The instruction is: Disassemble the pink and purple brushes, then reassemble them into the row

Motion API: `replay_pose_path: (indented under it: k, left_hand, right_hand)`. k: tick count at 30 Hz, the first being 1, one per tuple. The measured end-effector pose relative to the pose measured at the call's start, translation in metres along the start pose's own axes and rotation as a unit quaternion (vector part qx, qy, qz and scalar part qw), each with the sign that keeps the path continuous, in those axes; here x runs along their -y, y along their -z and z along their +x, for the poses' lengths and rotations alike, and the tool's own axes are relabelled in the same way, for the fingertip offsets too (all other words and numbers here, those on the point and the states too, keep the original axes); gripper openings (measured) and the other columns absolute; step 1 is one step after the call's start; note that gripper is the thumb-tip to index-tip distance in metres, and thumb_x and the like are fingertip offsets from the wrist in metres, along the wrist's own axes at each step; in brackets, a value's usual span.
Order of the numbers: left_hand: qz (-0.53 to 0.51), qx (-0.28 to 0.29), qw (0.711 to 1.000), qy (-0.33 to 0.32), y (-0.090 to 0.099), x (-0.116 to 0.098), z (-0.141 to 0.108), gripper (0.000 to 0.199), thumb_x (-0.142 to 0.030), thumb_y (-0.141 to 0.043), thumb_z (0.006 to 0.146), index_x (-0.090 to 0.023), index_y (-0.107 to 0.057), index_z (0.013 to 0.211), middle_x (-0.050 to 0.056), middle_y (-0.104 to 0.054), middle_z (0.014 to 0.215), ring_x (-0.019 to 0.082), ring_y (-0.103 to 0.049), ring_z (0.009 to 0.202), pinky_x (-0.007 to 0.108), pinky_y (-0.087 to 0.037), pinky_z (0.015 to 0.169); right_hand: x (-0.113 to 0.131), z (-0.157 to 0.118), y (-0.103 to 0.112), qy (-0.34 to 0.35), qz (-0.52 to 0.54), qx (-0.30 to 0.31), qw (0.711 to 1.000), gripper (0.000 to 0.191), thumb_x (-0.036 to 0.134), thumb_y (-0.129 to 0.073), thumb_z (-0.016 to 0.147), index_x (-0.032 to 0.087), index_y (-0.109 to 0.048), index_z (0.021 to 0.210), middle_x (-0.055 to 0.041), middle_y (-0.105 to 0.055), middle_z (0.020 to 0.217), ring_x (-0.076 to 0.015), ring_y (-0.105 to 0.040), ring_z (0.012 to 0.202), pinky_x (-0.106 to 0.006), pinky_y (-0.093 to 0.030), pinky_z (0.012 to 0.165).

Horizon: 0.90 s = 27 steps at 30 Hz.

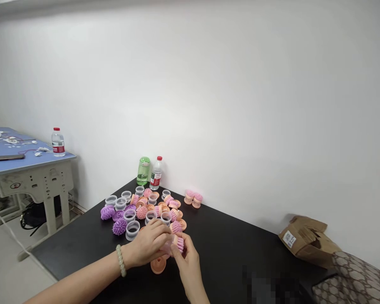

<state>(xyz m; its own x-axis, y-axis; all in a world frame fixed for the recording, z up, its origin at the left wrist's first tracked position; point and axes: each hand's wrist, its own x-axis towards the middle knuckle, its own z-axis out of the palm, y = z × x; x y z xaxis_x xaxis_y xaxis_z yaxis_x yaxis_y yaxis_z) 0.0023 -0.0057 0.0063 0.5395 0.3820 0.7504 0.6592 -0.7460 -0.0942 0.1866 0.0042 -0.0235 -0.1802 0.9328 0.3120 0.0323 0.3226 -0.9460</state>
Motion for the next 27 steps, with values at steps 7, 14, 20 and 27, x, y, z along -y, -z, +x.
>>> replay_pose_path:
  k: [7, 14, 20, 27]
  left_hand:
    - [-0.018, 0.012, 1.0, 0.001, -0.008, -0.001, 0.036, 0.011, -0.026, -0.059, 0.091, -0.018, -0.054, 0.086, 0.005, -0.065, 0.084, 0.02, -0.058, 0.079, 0.038, -0.049, 0.083]
    - [-0.084, -0.076, 0.993, 0.035, -0.014, -0.007, 0.016, 0.009, -0.022, -0.058, 0.09, -0.017, -0.056, 0.097, 0.007, -0.068, 0.092, 0.021, -0.061, 0.084, 0.04, -0.051, 0.085]
    - [-0.069, -0.103, 0.992, 0.002, -0.006, -0.013, 0.017, 0.012, -0.023, -0.05, 0.097, -0.015, -0.057, 0.103, 0.008, -0.07, 0.093, 0.02, -0.063, 0.085, 0.04, -0.051, 0.086]
    - [-0.051, -0.111, 0.992, 0.014, -0.003, -0.011, 0.018, 0.012, -0.021, -0.049, 0.096, -0.015, -0.058, 0.099, 0.007, -0.07, 0.091, 0.019, -0.063, 0.084, 0.042, -0.051, 0.09]
  right_hand:
    - [0.005, 0.006, 0.018, 0.044, -0.024, -0.075, 0.996, 0.037, 0.047, -0.075, 0.075, 0.02, -0.069, 0.1, -0.0069, -0.074, 0.093, -0.0257, -0.07, 0.083, -0.035, -0.059, 0.074]
    - [0.003, -0.001, 0.024, 0.114, -0.097, -0.04, 0.988, 0.061, 0.035, -0.077, 0.073, 0.026, -0.056, 0.13, -0.0101, -0.063, 0.132, -0.0296, -0.061, 0.121, -0.042, -0.053, 0.099]
    - [0.009, -0.002, 0.026, 0.066, -0.172, -0.017, 0.983, 0.033, 0.046, -0.067, 0.083, 0.023, -0.066, 0.107, -0.0071, -0.073, 0.101, -0.0261, -0.071, 0.089, -0.036, -0.058, 0.081]
    - [0.012, -0.001, 0.023, 0.061, -0.072, 0.003, 0.996, 0.051, 0.039, -0.076, 0.076, 0.024, -0.059, 0.121, -0.0093, -0.068, 0.12, -0.0274, -0.067, 0.107, -0.037, -0.056, 0.09]
